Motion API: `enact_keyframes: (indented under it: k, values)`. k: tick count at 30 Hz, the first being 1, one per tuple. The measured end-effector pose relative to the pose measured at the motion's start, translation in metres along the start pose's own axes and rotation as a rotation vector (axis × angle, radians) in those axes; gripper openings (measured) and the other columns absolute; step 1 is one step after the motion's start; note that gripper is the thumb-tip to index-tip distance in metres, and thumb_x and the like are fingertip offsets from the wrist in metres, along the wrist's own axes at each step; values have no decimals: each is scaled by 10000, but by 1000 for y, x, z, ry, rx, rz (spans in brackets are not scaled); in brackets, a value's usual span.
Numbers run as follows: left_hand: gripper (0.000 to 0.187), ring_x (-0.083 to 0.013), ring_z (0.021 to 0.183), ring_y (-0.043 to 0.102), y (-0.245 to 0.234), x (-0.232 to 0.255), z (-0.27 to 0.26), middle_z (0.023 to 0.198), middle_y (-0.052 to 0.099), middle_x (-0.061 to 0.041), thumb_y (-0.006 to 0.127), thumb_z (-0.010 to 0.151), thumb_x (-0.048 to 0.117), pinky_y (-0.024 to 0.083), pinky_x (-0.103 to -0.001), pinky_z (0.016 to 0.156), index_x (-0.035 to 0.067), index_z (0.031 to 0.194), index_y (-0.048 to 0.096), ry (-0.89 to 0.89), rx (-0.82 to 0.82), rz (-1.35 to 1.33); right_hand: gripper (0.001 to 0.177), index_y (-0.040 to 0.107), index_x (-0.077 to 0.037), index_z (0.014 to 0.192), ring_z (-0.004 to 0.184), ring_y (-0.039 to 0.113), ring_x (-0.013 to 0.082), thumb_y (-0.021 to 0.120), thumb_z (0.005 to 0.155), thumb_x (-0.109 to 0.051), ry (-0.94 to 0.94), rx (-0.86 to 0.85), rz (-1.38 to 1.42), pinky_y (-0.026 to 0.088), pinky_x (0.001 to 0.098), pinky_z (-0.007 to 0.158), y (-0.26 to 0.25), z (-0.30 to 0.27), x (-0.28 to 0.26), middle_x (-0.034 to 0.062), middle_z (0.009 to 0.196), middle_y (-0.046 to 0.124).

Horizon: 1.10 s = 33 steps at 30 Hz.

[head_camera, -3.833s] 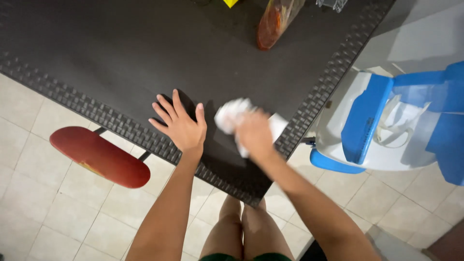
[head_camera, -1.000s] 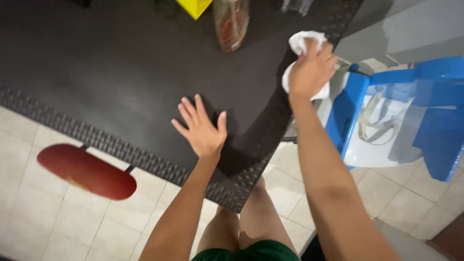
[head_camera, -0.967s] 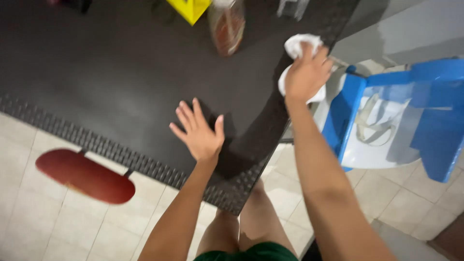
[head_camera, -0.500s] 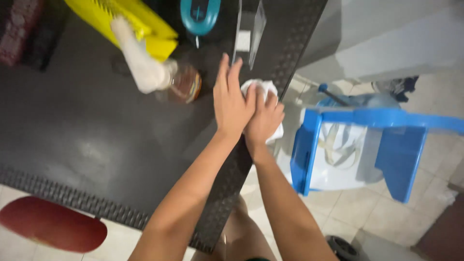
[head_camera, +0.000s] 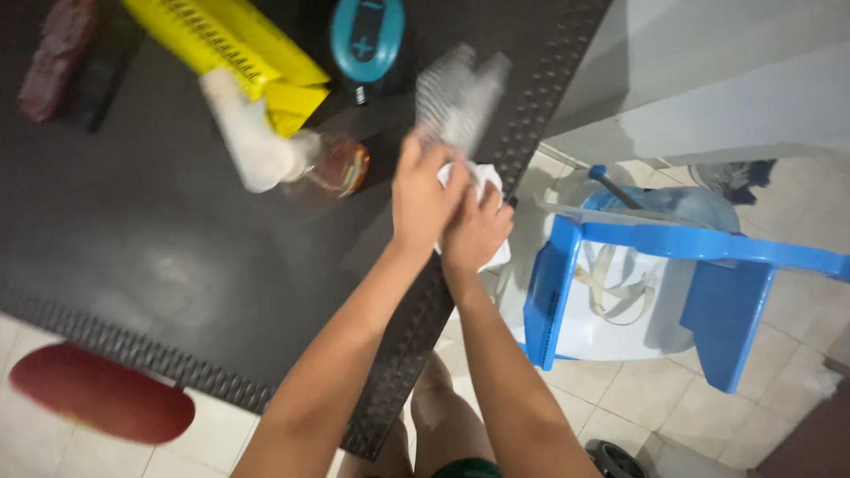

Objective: Cleaning a dark textured table and objects like a Bluetooth speaker using a spray bottle and a cloth.

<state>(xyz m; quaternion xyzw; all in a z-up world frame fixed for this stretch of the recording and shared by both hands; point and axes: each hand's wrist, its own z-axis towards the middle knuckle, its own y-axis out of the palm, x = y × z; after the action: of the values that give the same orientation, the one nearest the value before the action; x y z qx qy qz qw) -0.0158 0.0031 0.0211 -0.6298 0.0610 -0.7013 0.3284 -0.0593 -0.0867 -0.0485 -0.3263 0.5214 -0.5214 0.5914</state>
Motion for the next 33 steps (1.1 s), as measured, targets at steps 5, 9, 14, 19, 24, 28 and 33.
enact_keyframes:
  k: [5, 9, 14, 19, 24, 28, 33]
  values:
    - [246, -246, 1059, 693, -93, 55, -69, 1204, 663, -143, 746, 915, 106, 562, -319, 921, 61, 1151, 693, -195, -166, -369, 380, 651, -127, 1258, 1050, 612, 360, 678, 917, -292, 271, -21, 283, 479, 472, 872, 39, -13, 36, 123, 1201, 629]
    - [424, -144, 1135, 634, -157, 49, -122, 1243, 651, -96, 664, 964, -11, 529, -307, 994, 30, 1379, 590, -525, -207, -892, 305, 671, -77, 1231, 1115, 676, 329, 518, 968, -86, -212, 96, 528, 540, 433, 979, 55, 12, 85, 171, 1181, 700]
    - [877, -166, 1177, 605, -221, 46, -168, 1351, 573, -95, 666, 843, -90, 519, -332, 1009, 124, 1563, 213, -644, -85, -1024, 217, 642, -28, 1245, 995, 642, 179, 604, 1039, -81, 234, -275, 1207, 536, 308, 893, -102, -15, 19, 42, 1093, 679]
    - [1151, -195, 1248, 589, -268, 53, -202, 1434, 527, -139, 705, 780, -99, 506, -340, 1042, 174, 1649, 1, -523, -84, -863, 575, 688, -195, 1336, 1100, 620, 308, 685, 798, 9, -520, -302, 696, 547, 372, 910, -250, -104, -129, 123, 1285, 640]
    - [997, -201, 1300, 591, -294, 10, -252, 1470, 546, -129, 819, 766, -36, 548, -333, 1042, 84, 1586, 265, -472, -33, -836, 559, 749, -370, 1186, 980, 604, 280, 753, 720, -61, -898, -462, 599, 581, 416, 807, -253, -176, -131, 13, 1211, 672]
    - [838, -214, 1233, 621, -317, 26, -273, 1392, 560, -120, 854, 764, -22, 566, -328, 993, 34, 1504, 465, -514, -35, -722, 603, 764, -352, 1229, 1030, 603, 349, 699, 751, 11, -881, -302, 298, 568, 437, 772, -247, -157, -155, 105, 1240, 639]
    - [747, -190, 1098, 655, -352, 15, -269, 1225, 570, -80, 838, 695, -9, 589, -325, 916, 34, 1398, 586, -565, 24, -757, 502, 789, -319, 1104, 932, 631, 335, 704, 683, -60, -1051, -362, 589, 564, 395, 731, -279, -188, -177, 61, 1197, 698]
